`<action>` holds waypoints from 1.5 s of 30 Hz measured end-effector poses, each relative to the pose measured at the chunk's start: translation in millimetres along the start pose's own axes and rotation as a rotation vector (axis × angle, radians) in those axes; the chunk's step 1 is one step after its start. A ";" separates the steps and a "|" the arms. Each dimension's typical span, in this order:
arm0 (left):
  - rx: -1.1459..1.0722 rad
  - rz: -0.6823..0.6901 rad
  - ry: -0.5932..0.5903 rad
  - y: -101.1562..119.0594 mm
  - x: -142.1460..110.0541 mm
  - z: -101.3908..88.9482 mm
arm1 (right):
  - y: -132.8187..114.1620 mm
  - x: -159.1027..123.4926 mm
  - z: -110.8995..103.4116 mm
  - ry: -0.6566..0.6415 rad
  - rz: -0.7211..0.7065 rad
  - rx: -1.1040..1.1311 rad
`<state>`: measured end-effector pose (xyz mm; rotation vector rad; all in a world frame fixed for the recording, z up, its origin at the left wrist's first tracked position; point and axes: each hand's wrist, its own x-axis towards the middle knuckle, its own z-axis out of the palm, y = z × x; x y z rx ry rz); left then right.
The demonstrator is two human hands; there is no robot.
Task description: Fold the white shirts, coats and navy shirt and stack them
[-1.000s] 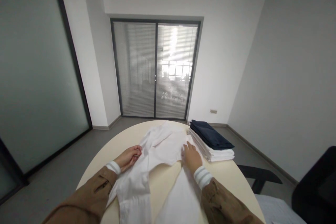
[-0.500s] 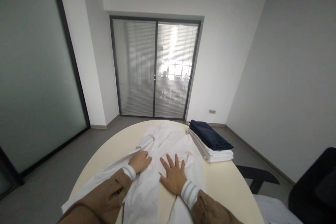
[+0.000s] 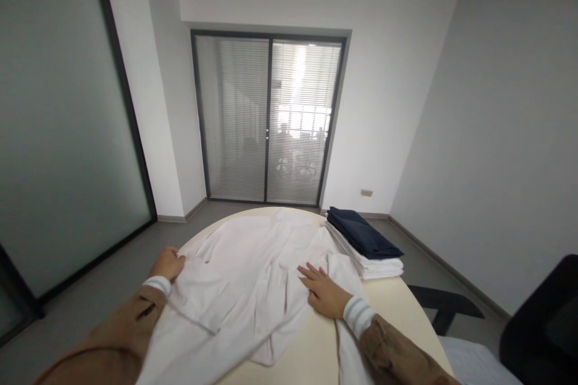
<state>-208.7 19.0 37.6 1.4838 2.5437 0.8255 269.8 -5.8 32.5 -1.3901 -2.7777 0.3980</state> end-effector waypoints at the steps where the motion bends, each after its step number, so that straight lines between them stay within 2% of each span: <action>1: -0.006 0.000 0.041 -0.7 -1.1 -1.2 | 0.8 -0.1 -4.4 0.021 0.009 -0.035; 3: -0.041 0.066 0.103 9.6 -9.7 -1.6 | -6.7 1.1 -11.8 0.099 0.070 -0.097; 4: -0.077 0.146 0.122 19.6 -17.3 -0.8 | -15.0 2.0 -14.0 0.158 0.118 -0.111; 5: -0.130 0.238 0.042 31.4 -27.1 0.8 | -25.5 3.0 -14.5 0.224 0.173 -0.109; 7: -0.197 0.510 -0.263 56.2 -51.8 6.6 | -49.2 3.9 -10.4 0.349 0.283 -0.059; 9: -0.137 0.766 -0.484 76.0 -79.2 16.3 | -69.4 2.9 -1.4 0.382 0.324 0.022; 10: -0.070 0.828 -0.571 82.6 -91.7 22.6 | -76.3 1.7 3.8 0.371 0.301 0.072; 12: 0.076 0.826 -0.674 89.7 -110.7 36.9 | -82.5 -1.3 13.1 0.313 0.212 0.171; 13: 0.143 0.805 -0.673 90.9 -116.1 44.2 | -82.5 -3.0 16.7 0.287 0.179 0.206; 16: 0.258 0.704 -0.549 91.3 -116.6 62.6 | -78.8 -8.5 23.1 0.259 0.180 0.215; 19: 0.290 0.592 -0.471 91.9 -104.8 72.9 | -79.2 -14.0 25.7 0.315 0.201 0.145; 21: 0.289 0.564 -0.432 92.5 -97.5 77.4 | -82.6 -16.7 25.9 0.356 0.215 0.111; 26: 0.272 0.522 -0.378 93.1 -89.1 88.9 | -89.6 -15.4 18.7 0.352 0.338 0.041; 30: 0.268 0.460 -0.353 96.5 -87.7 92.2 | -84.8 -8.6 10.5 0.275 0.305 0.081; 33: 0.248 0.460 -0.346 98.6 -88.1 89.5 | -68.7 -4.0 8.4 0.337 0.277 0.285; 38: 0.213 0.494 -0.338 97.1 -88.4 87.8 | -28.3 -2.5 0.1 0.664 0.255 0.796; 41: 0.196 0.502 -0.338 94.4 -87.4 91.6 | -11.8 -11.0 -16.8 0.843 0.299 1.118; 45: 0.205 0.502 -0.330 92.0 -86.2 97.1 | 2.6 -32.2 -44.2 0.961 0.320 1.465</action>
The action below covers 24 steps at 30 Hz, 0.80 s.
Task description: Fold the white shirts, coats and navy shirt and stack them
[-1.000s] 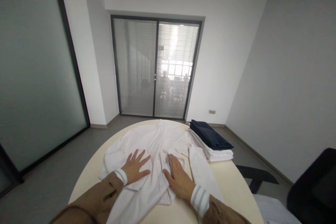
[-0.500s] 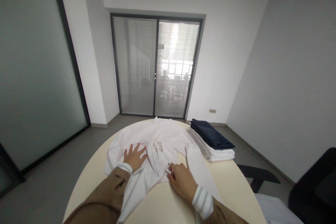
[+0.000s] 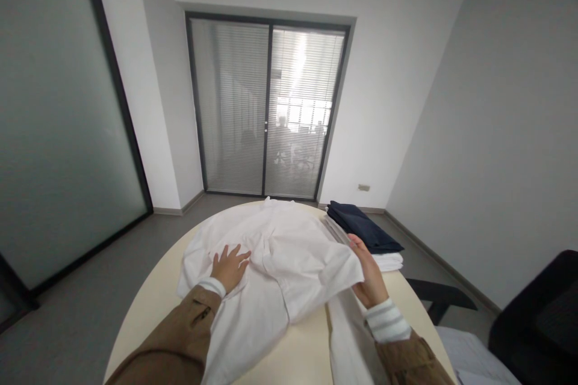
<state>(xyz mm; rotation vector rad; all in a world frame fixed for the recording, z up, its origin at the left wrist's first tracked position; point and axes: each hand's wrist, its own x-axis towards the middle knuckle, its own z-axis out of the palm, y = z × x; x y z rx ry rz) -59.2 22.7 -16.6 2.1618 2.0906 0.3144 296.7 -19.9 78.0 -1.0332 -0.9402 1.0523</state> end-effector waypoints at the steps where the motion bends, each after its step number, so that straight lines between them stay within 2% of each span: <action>1: 0.006 0.003 -0.001 0.2 0.0 0.5 | -5.7 1.5 -5.5 0.015 0.034 0.055; 4: 0.032 0.019 -0.025 3.3 -2.5 -2.6 | -13.0 6.6 -21.3 0.059 0.110 0.097; 7: 0.055 0.033 -0.126 9.0 -9.8 -15.6 | -10.6 8.2 -33.8 -0.016 0.107 -0.142; 9: 0.060 0.051 -0.237 13.4 -17.5 -30.4 | -9.9 4.2 -39.9 -0.174 0.108 -0.451; 11: 0.082 0.086 -0.330 18.4 -26.9 -48.2 | -13.1 -3.6 -44.2 -0.402 0.193 -0.807; 13: 0.121 0.135 -0.369 25.0 -36.7 -65.8 | -19.2 -12.5 -46.1 -0.601 0.282 -1.110; 14: 0.135 0.166 -0.371 29.2 -41.3 -73.3 | -22.4 -16.3 -46.1 -0.653 0.283 -1.225; 15: 0.136 0.203 -0.348 34.0 -45.4 -79.4 | -24.8 -19.4 -45.3 -0.662 0.239 -1.313; 17: 0.098 0.289 -0.249 44.6 -51.6 -85.5 | -26.1 -22.7 -41.8 -0.597 0.036 -1.403; 19: 0.028 0.359 -0.177 54.7 -54.9 -82.9 | -21.2 -23.7 -36.6 -0.551 -0.176 -1.396; 20: -0.009 0.369 -0.185 58.5 -55.4 -78.7 | -17.0 -24.4 -33.6 -0.562 -0.241 -1.376; 21: -0.043 0.354 -0.224 61.1 -55.1 -73.0 | -12.1 -25.9 -30.4 -0.600 -0.263 -1.360; 24: -0.084 0.256 -0.341 59.9 -49.2 -52.8 | 0.7 -37.4 -20.2 -0.750 -0.180 -1.402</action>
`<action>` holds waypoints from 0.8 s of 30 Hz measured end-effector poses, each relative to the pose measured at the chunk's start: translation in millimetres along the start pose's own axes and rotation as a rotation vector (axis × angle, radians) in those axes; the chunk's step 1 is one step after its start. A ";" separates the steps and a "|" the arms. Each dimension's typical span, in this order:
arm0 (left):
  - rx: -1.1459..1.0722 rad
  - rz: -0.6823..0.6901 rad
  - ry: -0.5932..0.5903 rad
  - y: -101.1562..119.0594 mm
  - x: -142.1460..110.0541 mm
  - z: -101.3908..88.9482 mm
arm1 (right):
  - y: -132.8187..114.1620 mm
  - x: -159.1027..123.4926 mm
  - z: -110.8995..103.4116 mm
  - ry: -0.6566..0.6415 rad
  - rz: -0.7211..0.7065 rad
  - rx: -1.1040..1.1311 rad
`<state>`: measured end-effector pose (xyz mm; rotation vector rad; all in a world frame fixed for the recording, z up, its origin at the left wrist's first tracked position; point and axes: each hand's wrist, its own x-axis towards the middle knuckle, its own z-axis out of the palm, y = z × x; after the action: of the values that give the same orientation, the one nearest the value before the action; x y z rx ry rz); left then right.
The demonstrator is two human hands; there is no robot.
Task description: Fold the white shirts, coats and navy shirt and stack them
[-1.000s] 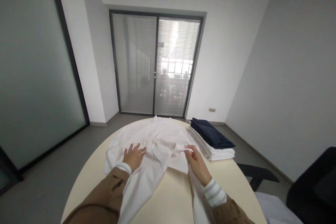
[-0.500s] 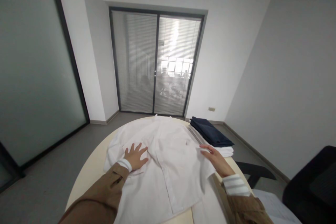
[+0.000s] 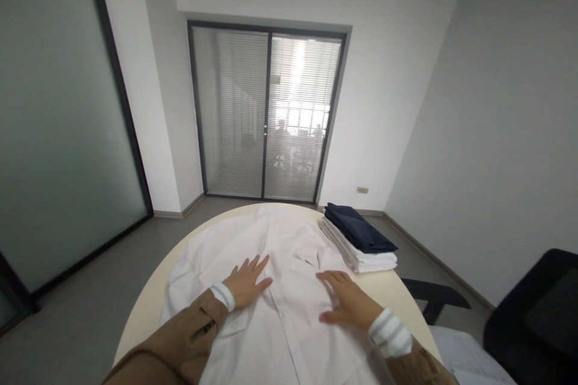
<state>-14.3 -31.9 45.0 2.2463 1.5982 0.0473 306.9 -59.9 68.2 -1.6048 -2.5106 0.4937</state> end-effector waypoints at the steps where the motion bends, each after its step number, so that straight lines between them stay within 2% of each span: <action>1: -0.003 -0.027 -0.001 -4.5 4.4 4.2 | -5.7 -2.0 4.3 -0.036 0.001 -0.020; 5: -0.006 -0.086 0.025 -23.2 21.1 8.8 | -31.6 -13.8 11.0 -0.107 -0.023 -0.054; 7: 0.000 -0.111 0.033 -25.6 26.4 7.6 | -41.1 -15.0 9.8 -0.182 -0.063 -0.013; 9: 0.048 -0.131 0.062 -21.7 28.2 8.5 | -45.0 -9.5 8.7 -0.168 -0.040 -0.008; 11: 0.123 -0.102 0.099 -14.3 26.2 12.8 | -42.3 2.3 9.8 -0.022 0.103 -0.076; 13: 0.190 0.000 0.138 -7.2 21.7 19.0 | -34.5 17.8 14.2 0.124 0.292 -0.169; 15: 0.222 0.122 0.155 -3.4 16.4 24.4 | -24.5 34.3 20.9 0.137 0.405 -0.226; 19: 0.213 0.229 0.059 -7.6 6.9 25.5 | -8.5 66.0 34.2 0.142 0.406 -0.306; 24: 0.156 0.232 -0.088 -18.3 -1.8 16.6 | 5.6 105.8 34.9 0.116 0.312 -0.366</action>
<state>-27.4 -33.2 24.1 2.5071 1.3311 -0.1158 256.7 30.2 25.8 -2.1015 -2.3751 -0.0420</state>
